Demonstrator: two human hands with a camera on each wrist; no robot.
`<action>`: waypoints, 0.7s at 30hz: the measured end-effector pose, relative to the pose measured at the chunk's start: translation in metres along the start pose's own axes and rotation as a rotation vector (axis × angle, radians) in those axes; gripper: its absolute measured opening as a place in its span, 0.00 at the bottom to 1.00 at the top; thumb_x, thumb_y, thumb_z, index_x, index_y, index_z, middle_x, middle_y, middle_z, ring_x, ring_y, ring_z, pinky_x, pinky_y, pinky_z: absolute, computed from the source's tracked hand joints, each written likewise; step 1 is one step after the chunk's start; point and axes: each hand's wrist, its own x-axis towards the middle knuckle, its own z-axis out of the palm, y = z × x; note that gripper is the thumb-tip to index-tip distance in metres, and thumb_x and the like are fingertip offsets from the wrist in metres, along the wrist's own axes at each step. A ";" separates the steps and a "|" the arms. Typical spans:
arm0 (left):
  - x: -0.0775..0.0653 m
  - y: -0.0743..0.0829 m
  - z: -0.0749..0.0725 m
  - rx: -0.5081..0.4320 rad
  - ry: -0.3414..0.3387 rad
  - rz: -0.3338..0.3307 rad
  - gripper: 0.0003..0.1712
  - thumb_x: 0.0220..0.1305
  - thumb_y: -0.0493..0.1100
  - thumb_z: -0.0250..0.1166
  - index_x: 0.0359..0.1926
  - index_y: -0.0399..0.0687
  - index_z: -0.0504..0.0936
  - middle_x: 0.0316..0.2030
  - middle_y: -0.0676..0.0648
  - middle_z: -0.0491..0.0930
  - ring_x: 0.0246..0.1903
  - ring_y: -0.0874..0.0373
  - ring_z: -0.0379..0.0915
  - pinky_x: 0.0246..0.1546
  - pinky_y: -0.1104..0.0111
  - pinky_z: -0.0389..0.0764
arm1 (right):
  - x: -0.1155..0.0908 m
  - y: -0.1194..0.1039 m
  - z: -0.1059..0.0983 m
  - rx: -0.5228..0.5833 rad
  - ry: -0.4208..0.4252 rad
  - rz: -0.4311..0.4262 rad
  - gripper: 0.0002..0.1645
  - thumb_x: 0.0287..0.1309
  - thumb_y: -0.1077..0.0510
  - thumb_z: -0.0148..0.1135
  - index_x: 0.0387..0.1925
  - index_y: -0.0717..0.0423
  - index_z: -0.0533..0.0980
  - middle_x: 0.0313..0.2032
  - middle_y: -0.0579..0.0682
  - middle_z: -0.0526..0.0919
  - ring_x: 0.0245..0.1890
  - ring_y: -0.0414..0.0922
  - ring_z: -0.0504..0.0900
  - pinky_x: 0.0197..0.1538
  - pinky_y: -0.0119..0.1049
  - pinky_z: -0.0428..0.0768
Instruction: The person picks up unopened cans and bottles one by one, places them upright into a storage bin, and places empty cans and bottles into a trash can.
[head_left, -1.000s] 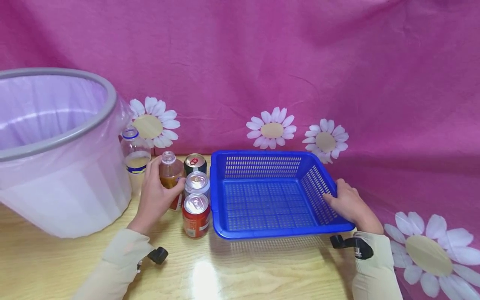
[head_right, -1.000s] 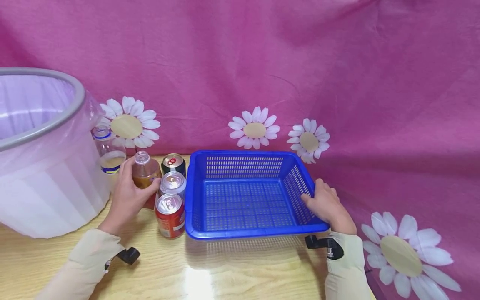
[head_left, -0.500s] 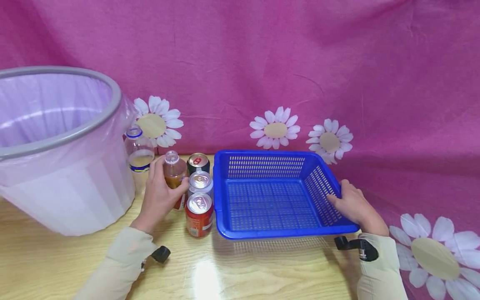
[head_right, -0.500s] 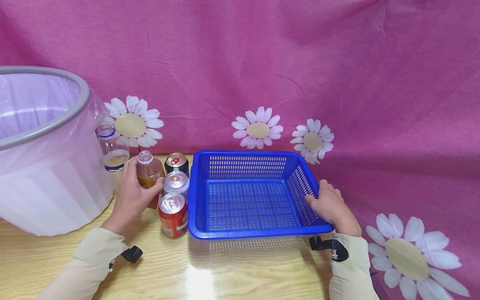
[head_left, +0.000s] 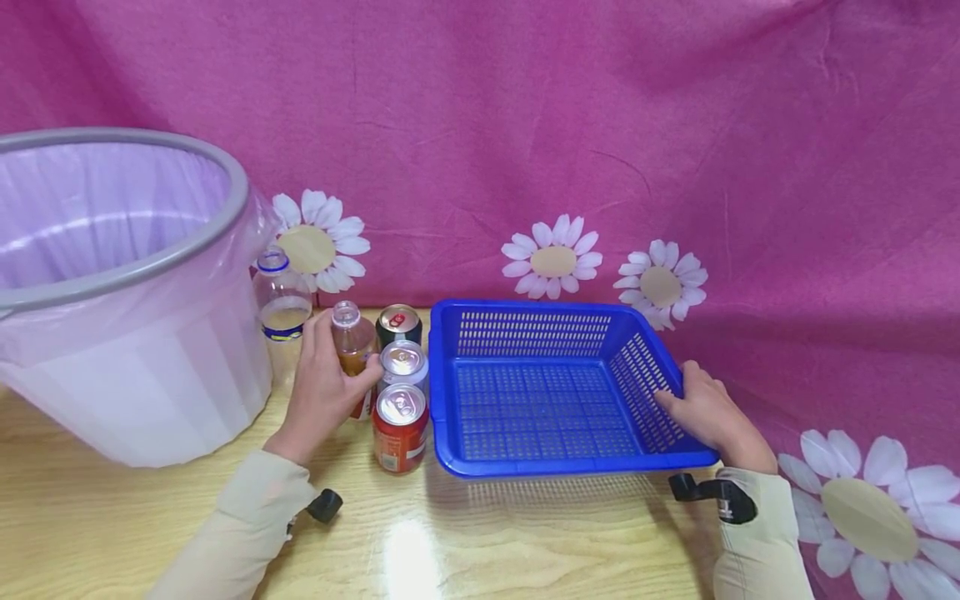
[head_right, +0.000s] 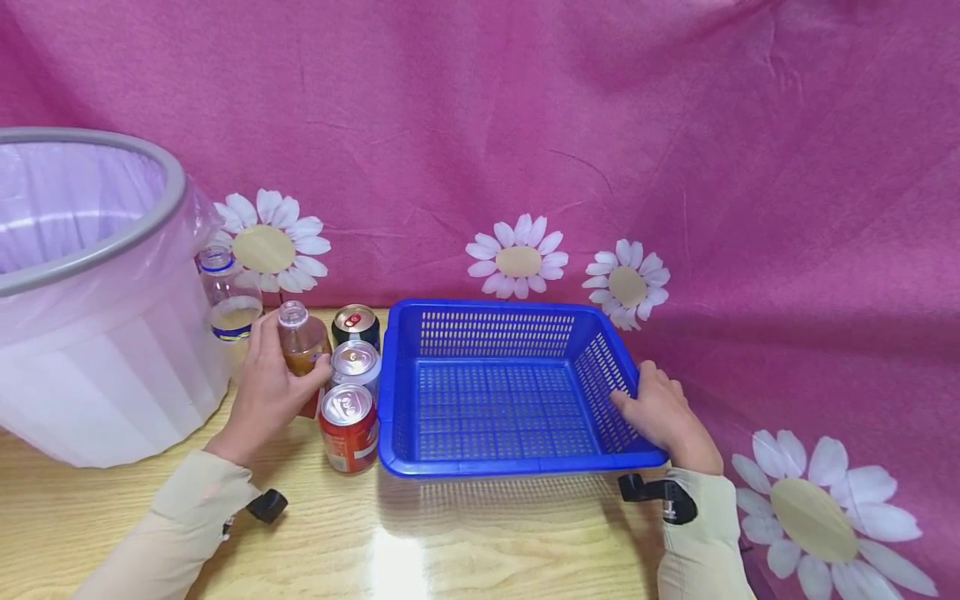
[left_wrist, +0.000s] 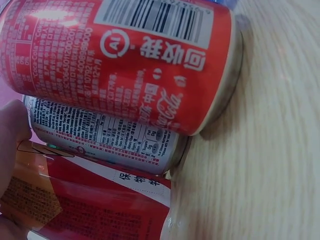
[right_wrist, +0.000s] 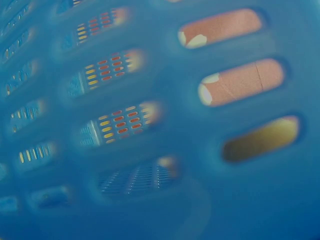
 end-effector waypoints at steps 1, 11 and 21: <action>0.000 0.000 0.000 -0.001 -0.001 -0.001 0.43 0.52 0.43 0.69 0.66 0.39 0.58 0.60 0.35 0.63 0.57 0.43 0.68 0.59 0.43 0.76 | 0.000 0.000 0.000 0.001 0.000 -0.001 0.32 0.64 0.47 0.54 0.54 0.70 0.62 0.42 0.66 0.76 0.41 0.61 0.78 0.43 0.54 0.78; 0.000 0.001 0.000 0.012 -0.001 -0.007 0.44 0.51 0.42 0.68 0.66 0.38 0.57 0.60 0.35 0.63 0.56 0.42 0.68 0.60 0.43 0.76 | 0.001 -0.001 0.000 0.007 -0.004 0.002 0.32 0.63 0.46 0.54 0.54 0.70 0.62 0.41 0.66 0.76 0.40 0.60 0.78 0.43 0.53 0.79; 0.000 0.000 0.000 -0.002 0.011 0.020 0.43 0.49 0.40 0.67 0.65 0.38 0.59 0.57 0.36 0.65 0.53 0.44 0.70 0.58 0.45 0.78 | 0.001 -0.001 -0.001 0.018 -0.013 0.007 0.32 0.64 0.47 0.53 0.55 0.70 0.61 0.43 0.66 0.75 0.42 0.59 0.78 0.44 0.53 0.80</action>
